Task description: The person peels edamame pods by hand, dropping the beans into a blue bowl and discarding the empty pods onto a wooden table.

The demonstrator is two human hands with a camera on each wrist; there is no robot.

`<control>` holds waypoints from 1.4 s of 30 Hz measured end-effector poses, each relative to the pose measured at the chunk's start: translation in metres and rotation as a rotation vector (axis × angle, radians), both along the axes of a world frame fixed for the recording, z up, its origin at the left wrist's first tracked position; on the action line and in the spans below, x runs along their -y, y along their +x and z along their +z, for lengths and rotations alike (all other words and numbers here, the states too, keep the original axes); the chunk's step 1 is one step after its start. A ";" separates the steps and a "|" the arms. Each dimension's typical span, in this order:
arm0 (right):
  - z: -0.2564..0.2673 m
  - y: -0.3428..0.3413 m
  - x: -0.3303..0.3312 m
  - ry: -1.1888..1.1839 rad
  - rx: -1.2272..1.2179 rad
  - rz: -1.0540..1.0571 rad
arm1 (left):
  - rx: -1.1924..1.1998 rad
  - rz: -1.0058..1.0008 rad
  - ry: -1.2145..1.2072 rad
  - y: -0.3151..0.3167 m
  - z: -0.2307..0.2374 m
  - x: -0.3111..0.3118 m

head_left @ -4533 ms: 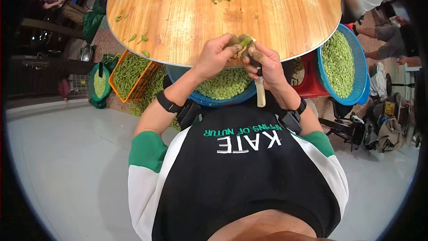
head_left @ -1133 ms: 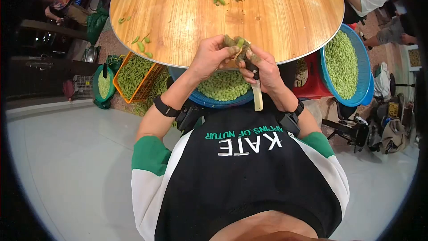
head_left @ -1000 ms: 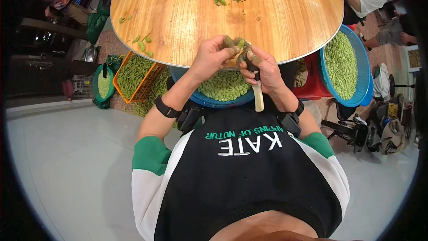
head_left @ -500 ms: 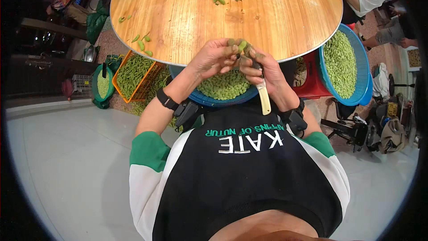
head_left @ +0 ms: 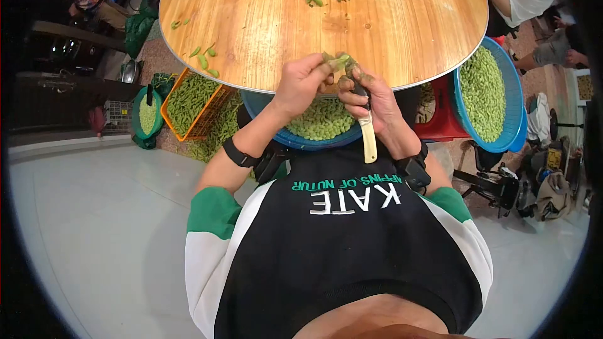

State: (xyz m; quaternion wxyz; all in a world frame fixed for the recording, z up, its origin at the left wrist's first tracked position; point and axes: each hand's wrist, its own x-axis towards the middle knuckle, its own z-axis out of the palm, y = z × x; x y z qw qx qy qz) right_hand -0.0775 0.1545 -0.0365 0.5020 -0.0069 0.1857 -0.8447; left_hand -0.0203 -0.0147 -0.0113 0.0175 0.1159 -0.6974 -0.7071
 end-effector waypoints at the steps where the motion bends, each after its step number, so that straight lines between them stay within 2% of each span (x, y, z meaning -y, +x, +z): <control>1: 0.002 0.000 -0.001 0.014 -0.030 -0.009 | 0.000 0.000 0.002 0.000 0.003 0.000; 2: 0.003 0.001 -0.001 0.017 -0.029 -0.009 | 0.037 -0.027 0.001 -0.001 0.005 0.000; 4: 0.006 0.005 0.000 0.391 -0.405 -0.144 | 0.073 -0.051 0.002 0.000 0.003 -0.001; 5: 0.008 0.006 0.001 0.391 -0.406 -0.141 | 0.003 -0.033 -0.140 0.001 -0.001 -0.004; 6: 0.011 0.006 0.002 0.522 -0.594 -0.181 | -0.068 -0.014 -0.283 0.002 -0.003 -0.006; 7: 0.012 0.006 0.003 0.651 -0.781 -0.223 | -0.069 -0.013 -0.285 0.003 -0.003 -0.008; 8: 0.011 0.005 0.005 0.650 -0.782 -0.224 | -0.186 0.001 -0.417 0.004 -0.002 -0.010; 9: 0.007 0.004 0.008 0.694 -0.929 -0.317 | -0.305 0.015 -0.549 0.006 -0.001 -0.013; 10: 0.004 0.003 0.010 0.735 -1.078 -0.411 | -0.307 0.018 -0.551 0.007 0.000 -0.014; 11: 0.005 0.002 0.010 0.728 -1.084 -0.412 | -0.317 0.015 -0.624 0.008 0.001 -0.014; 12: 0.006 0.001 0.009 0.790 -1.299 -0.485 | -0.328 0.015 -0.701 0.009 0.002 -0.013; 13: 0.007 0.000 0.009 0.844 -1.515 -0.562 | -0.308 0.037 -0.621 0.012 -0.001 -0.017; 16: 0.004 -0.003 0.009 0.848 -1.671 -0.522 | -0.370 0.038 -0.700 0.015 -0.003 -0.018; 18: -0.004 -0.005 0.010 0.866 -1.734 -0.489 | -0.325 0.000 -0.708 0.018 0.002 -0.017; 20: -0.006 -0.007 0.013 0.859 -1.755 -0.551 | -0.336 0.014 -0.663 0.020 -0.004 -0.017; 22: -0.001 -0.008 0.013 0.835 -1.690 -0.512 | -0.338 0.060 -0.644 0.021 -0.002 -0.017; 24: 0.002 -0.006 0.013 0.811 -1.758 -0.527 | -0.264 0.110 -0.553 0.020 -0.004 -0.013; 25: 0.001 -0.001 0.015 0.782 -1.768 -0.547 | -0.120 0.093 -0.452 0.021 0.002 -0.011; 30: 0.005 0.010 0.019 0.738 -1.922 -0.607 | -0.193 0.110 -0.523 0.019 -0.008 -0.011; 32: 0.004 0.009 0.019 0.734 -1.939 -0.598 | -0.211 0.106 -0.659 0.018 -0.010 -0.013; 39: 0.005 0.012 0.005 0.742 -1.926 -0.413 | -0.155 0.015 -0.566 0.024 -0.018 -0.015; 41: 0.008 0.010 -0.005 0.761 -1.910 -0.362 | -0.111 -0.118 -0.585 0.033 -0.013 -0.014; 42: 0.008 0.008 -0.011 0.812 -1.772 -0.263 | -0.111 -0.117 -0.585 0.037 -0.010 -0.013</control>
